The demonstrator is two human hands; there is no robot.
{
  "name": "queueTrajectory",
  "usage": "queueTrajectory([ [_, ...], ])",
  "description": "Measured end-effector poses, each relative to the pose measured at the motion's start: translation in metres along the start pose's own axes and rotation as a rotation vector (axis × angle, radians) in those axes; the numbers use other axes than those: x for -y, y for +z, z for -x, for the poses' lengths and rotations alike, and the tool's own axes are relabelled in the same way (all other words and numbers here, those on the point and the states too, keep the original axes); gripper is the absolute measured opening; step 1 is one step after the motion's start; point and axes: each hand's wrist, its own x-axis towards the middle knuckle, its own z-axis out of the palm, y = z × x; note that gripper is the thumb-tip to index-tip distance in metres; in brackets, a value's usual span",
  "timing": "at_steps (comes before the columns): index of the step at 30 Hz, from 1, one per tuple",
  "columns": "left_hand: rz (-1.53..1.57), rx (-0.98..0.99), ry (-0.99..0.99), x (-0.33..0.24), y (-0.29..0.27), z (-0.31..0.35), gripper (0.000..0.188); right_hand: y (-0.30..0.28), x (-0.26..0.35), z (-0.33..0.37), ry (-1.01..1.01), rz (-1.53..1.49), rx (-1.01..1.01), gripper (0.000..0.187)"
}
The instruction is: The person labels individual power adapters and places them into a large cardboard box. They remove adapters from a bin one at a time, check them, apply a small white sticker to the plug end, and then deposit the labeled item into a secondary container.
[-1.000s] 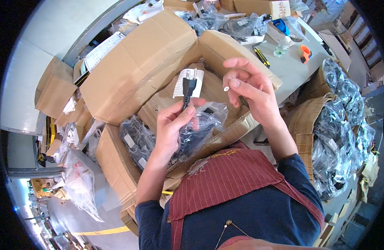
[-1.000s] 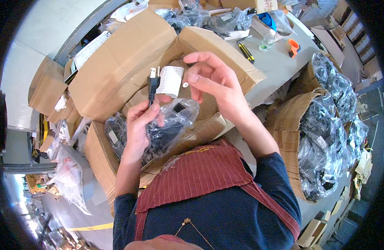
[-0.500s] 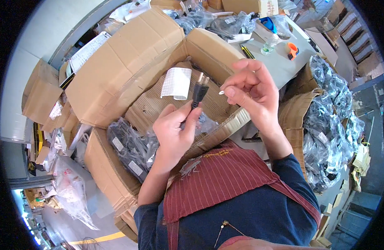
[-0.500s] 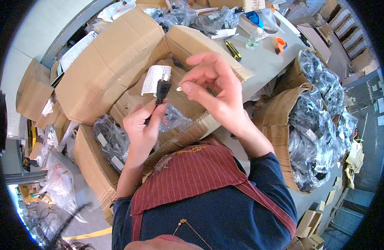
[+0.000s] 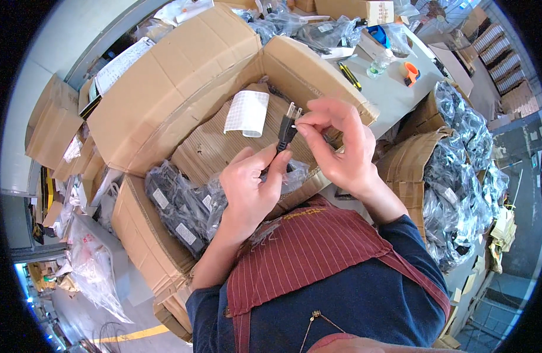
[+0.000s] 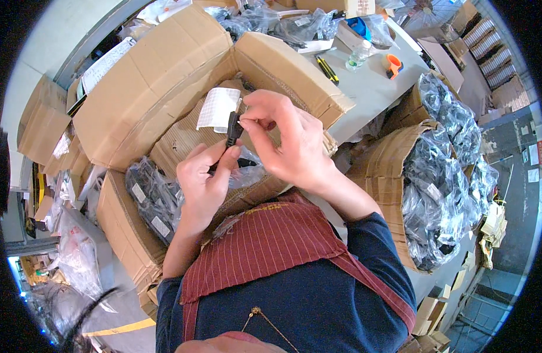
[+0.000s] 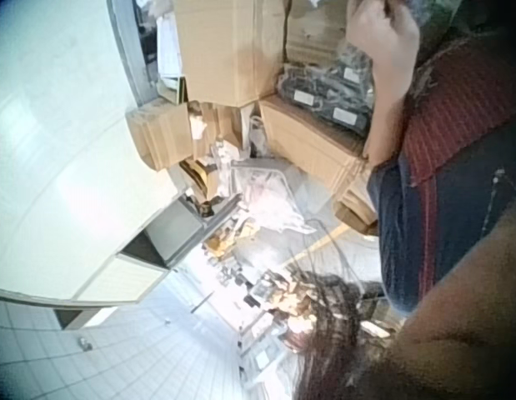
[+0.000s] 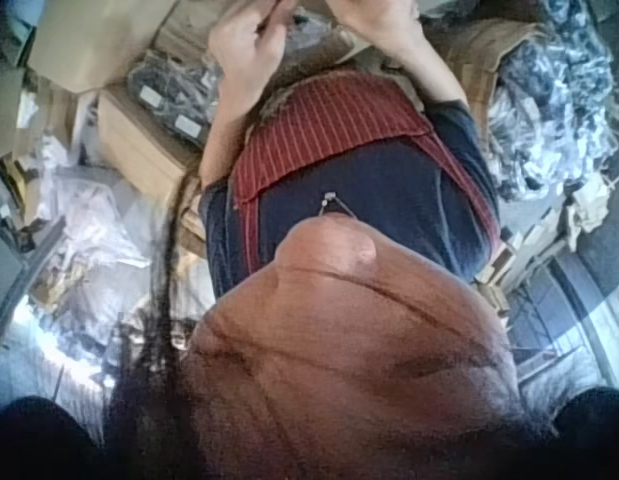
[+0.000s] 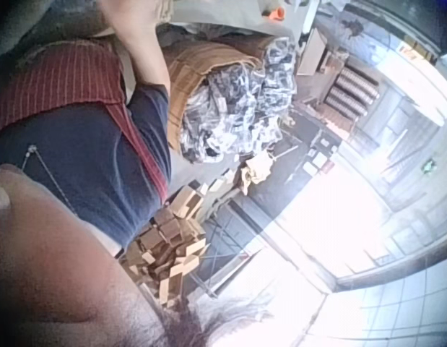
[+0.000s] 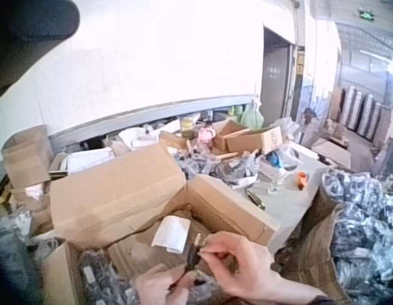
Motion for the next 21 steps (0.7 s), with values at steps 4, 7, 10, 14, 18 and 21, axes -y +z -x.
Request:
queueTrajectory([
  [4, -0.042, 0.029, -0.018, 0.002, -0.001, -0.001, 0.011, 0.004, -0.002, 0.001, -0.135, 0.115, -0.054, 0.031],
  [7, -0.065, 0.024, 0.009, 0.001, -0.001, -0.002, 0.01, 0.005, -0.003, 0.002, -0.163, 0.135, -0.07, 0.029],
  [10, -0.016, 0.016, -0.003, -0.001, -0.002, -0.003, 0.01, 0.005, -0.003, 0.003, -0.129, 0.104, -0.069, 0.028],
  [14, -0.097, 0.11, -0.032, -0.001, -0.004, -0.003, 0.013, 0.005, -0.008, 0.004, -0.181, 0.175, -0.065, 0.028],
  [18, -0.034, 0.038, -0.037, 0.001, 0.001, -0.001, 0.011, 0.002, -0.01, 0.002, -0.312, 0.273, -0.058, 0.028],
  [21, -0.054, 0.096, -0.092, -0.005, -0.003, -0.003, 0.013, 0.0, -0.006, 0.003, -0.415, 0.447, 0.013, 0.027],
])
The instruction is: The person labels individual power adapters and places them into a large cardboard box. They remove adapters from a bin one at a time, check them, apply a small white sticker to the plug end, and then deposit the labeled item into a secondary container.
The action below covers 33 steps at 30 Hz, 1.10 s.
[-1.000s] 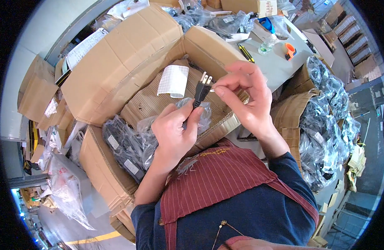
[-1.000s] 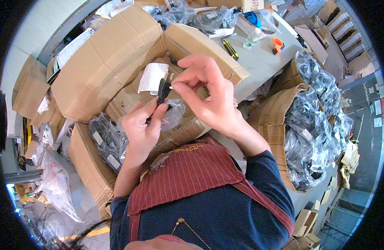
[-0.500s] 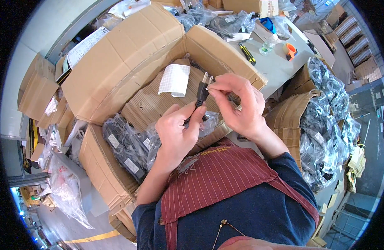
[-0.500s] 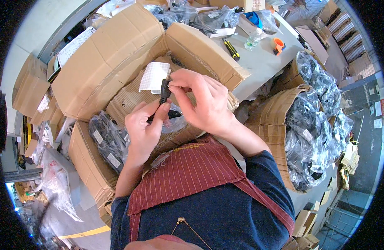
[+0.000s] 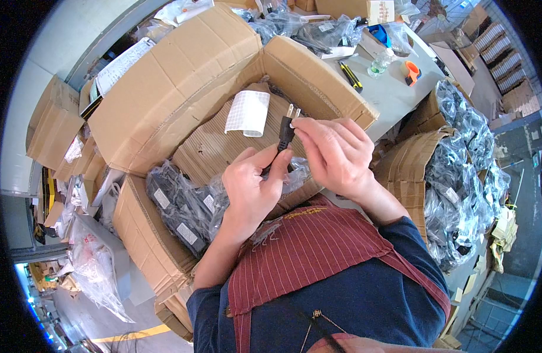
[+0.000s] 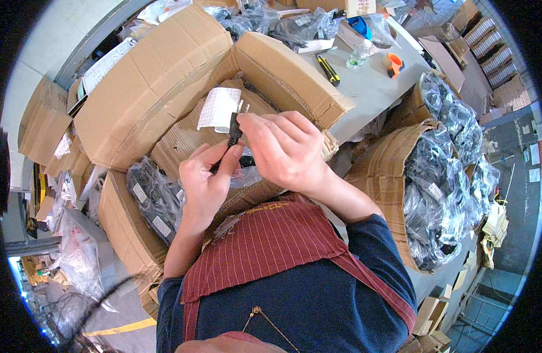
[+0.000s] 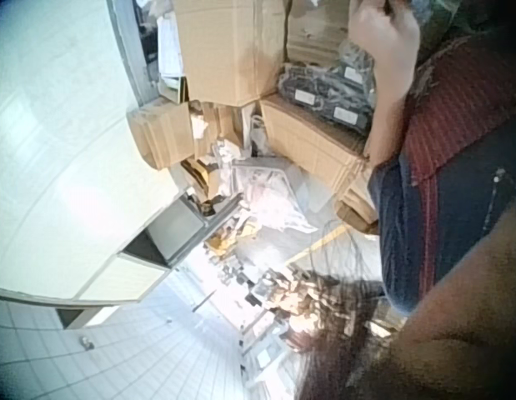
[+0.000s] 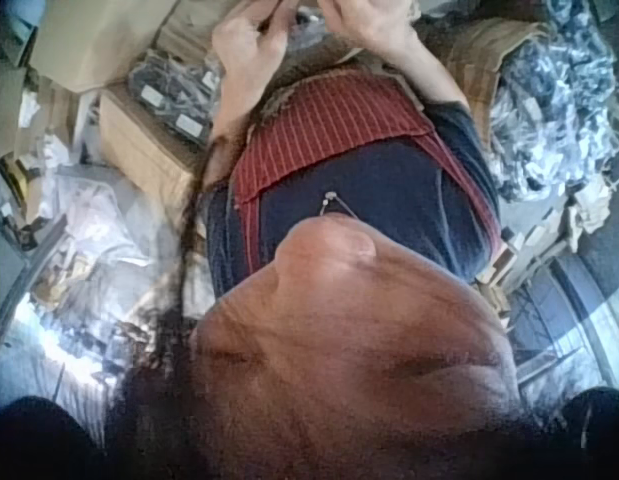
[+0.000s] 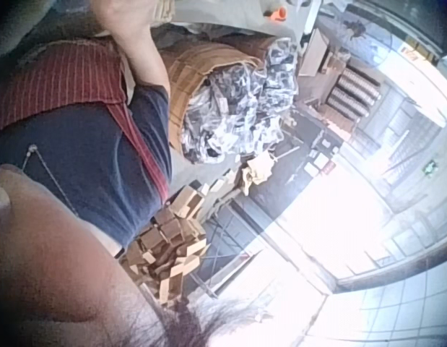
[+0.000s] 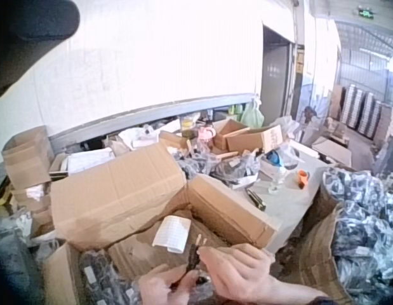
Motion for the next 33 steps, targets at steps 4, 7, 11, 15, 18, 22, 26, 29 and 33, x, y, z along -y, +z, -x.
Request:
queueTrajectory([
  [4, -0.017, 0.026, -0.024, 0.0, -0.002, 0.0, 0.014, 0.001, 0.003, 0.004, -0.043, 0.148, 0.031, 0.033],
  [7, -0.002, 0.043, -0.008, 0.001, -0.002, 0.004, 0.014, 0.001, -0.003, 0.003, 0.21, 0.12, 0.186, 0.034],
  [11, 0.024, 0.097, -0.007, 0.001, -0.003, 0.004, 0.015, -0.007, -0.004, 0.002, 0.589, -0.495, 0.257, 0.032],
  [15, 0.075, 0.153, 0.071, -0.005, 0.0, 0.005, 0.016, -0.008, -0.012, 0.004, 0.683, -0.85, 0.269, 0.023],
  [18, 0.186, 0.168, 0.067, -0.011, 0.0, 0.005, 0.018, -0.005, -0.014, 0.01, 0.779, -1.061, 0.167, 0.02],
  [22, 0.316, 0.112, -0.005, -0.021, 0.001, 0.002, 0.022, -0.016, -0.028, 0.028, 0.863, -1.042, 0.04, 0.029],
  [26, 0.699, -0.073, -0.02, -0.014, -0.011, -0.007, 0.02, -0.038, -0.038, 0.056, 0.535, -0.753, 0.356, 0.104],
  [29, 0.96, 0.053, -0.005, -0.021, -0.008, -0.016, 0.043, -0.025, -0.021, 0.077, 0.497, -0.91, 0.422, 0.136],
  [33, 1.012, 0.243, -0.017, -0.062, 0.031, -0.01, 0.052, -0.013, 0.002, 0.065, 0.33, -0.904, 0.162, 0.144],
])
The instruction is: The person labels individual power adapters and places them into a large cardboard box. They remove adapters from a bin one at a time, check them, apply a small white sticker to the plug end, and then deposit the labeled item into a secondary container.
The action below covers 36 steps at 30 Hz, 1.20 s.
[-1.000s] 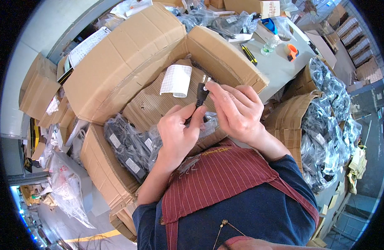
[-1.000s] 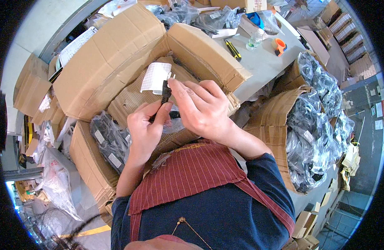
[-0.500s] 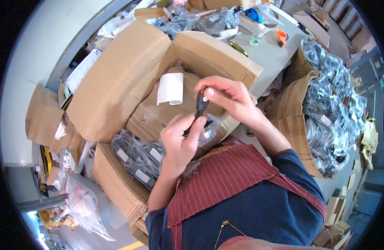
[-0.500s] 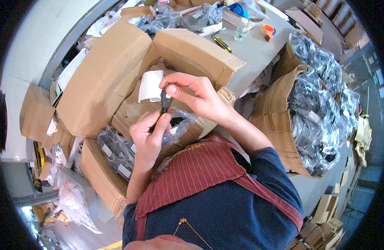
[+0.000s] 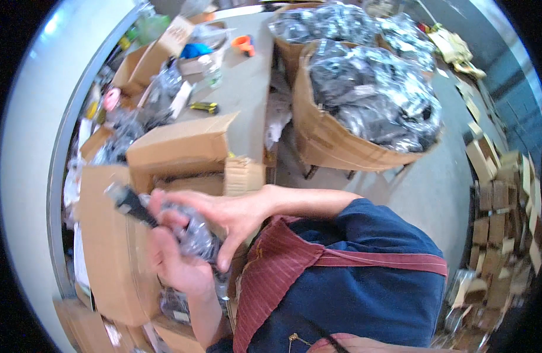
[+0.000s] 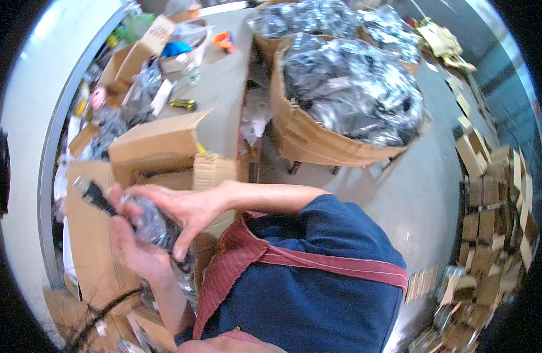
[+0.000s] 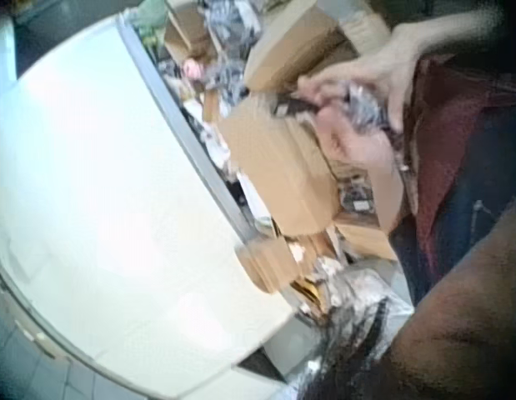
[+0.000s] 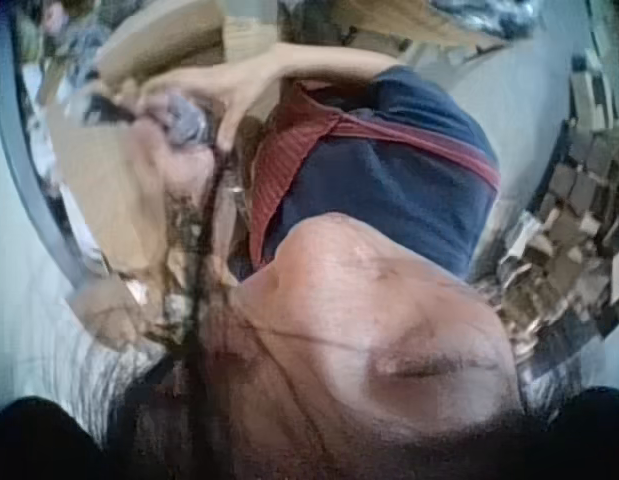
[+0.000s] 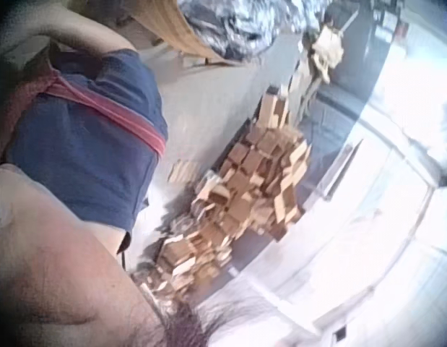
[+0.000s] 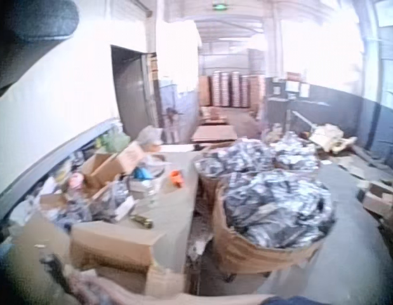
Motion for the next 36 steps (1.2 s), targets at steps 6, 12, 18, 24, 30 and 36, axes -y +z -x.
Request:
queueTrajectory([
  [6, -0.86, 0.666, 0.427, -0.001, 0.053, -0.023, 0.043, -0.038, 0.017, 0.034, 0.09, -0.198, -0.657, 0.049],
  [12, -1.073, 0.616, 0.721, -0.005, 0.046, -0.023, 0.046, -0.171, 0.066, 0.069, 0.241, 0.004, -1.277, 0.041],
  [18, -0.746, 0.42, 0.18, 0.035, 0.0, -0.03, 0.049, -0.303, 0.052, 0.179, 0.643, 0.312, -1.394, 0.051],
  [24, -0.786, 0.279, 0.062, 0.045, -0.036, -0.03, 0.053, -0.296, -0.04, 0.23, 1.204, 1.575, -0.721, 0.095],
  [30, -0.808, 0.157, -0.14, 0.042, -0.085, -0.031, 0.044, -0.325, -0.062, 0.234, 1.308, 1.581, -0.428, 0.084],
  [36, -0.753, -0.041, -0.332, 0.019, -0.126, 0.012, 0.031, -0.285, -0.099, 0.207, 1.371, 1.4, -0.505, 0.064],
])
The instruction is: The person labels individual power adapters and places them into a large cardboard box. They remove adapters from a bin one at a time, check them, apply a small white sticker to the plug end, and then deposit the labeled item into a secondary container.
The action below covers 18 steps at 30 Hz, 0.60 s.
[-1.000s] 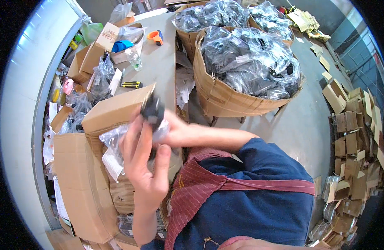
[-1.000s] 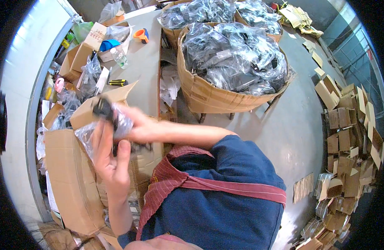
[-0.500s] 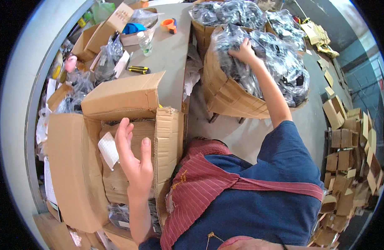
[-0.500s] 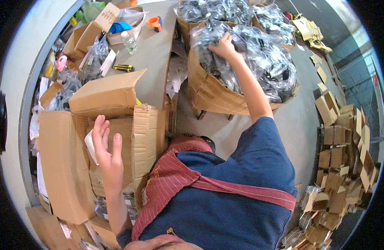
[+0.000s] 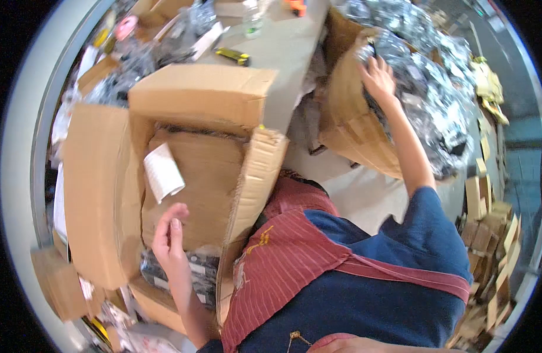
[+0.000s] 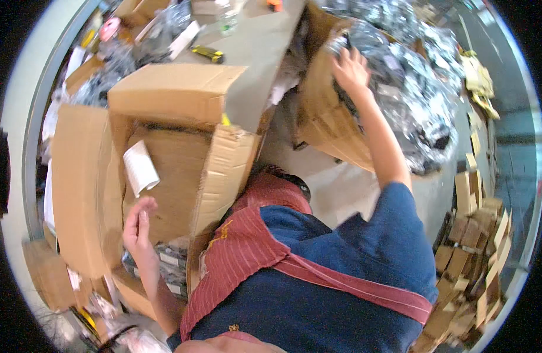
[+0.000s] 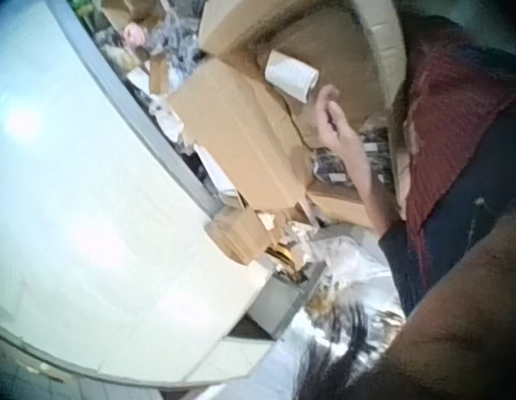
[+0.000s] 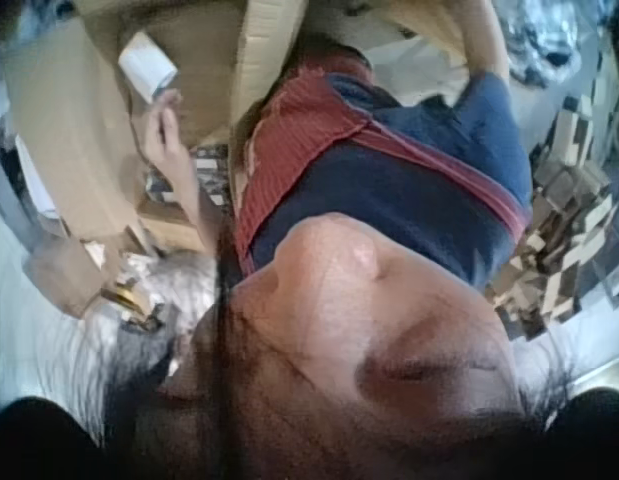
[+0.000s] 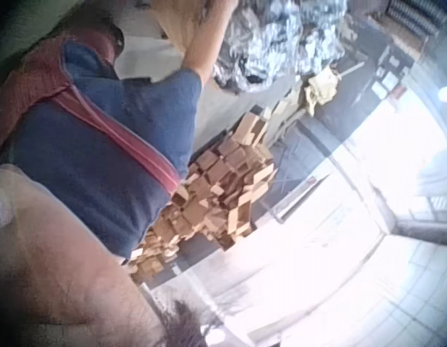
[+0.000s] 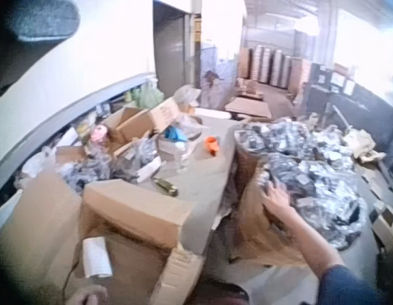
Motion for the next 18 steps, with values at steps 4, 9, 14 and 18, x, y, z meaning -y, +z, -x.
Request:
queueTrajectory([
  [4, 0.119, -0.193, -0.108, 0.005, -0.022, 0.038, 0.031, 0.027, -0.062, 0.021, -0.32, 0.116, -0.033, 0.05],
  [9, 0.25, -0.464, -0.207, 0.051, -0.046, 0.062, 0.038, 0.038, -0.065, -0.002, -0.096, -0.522, -0.208, 0.059],
  [14, 0.107, -0.52, -0.092, 0.083, -0.051, 0.087, 0.049, 0.078, -0.123, -0.048, -0.388, 0.055, -0.37, 0.04],
  [18, -0.236, -0.654, -0.116, 0.089, -0.06, 0.095, 0.052, 0.013, -0.016, 0.0, -0.366, -0.034, -0.514, 0.037],
])
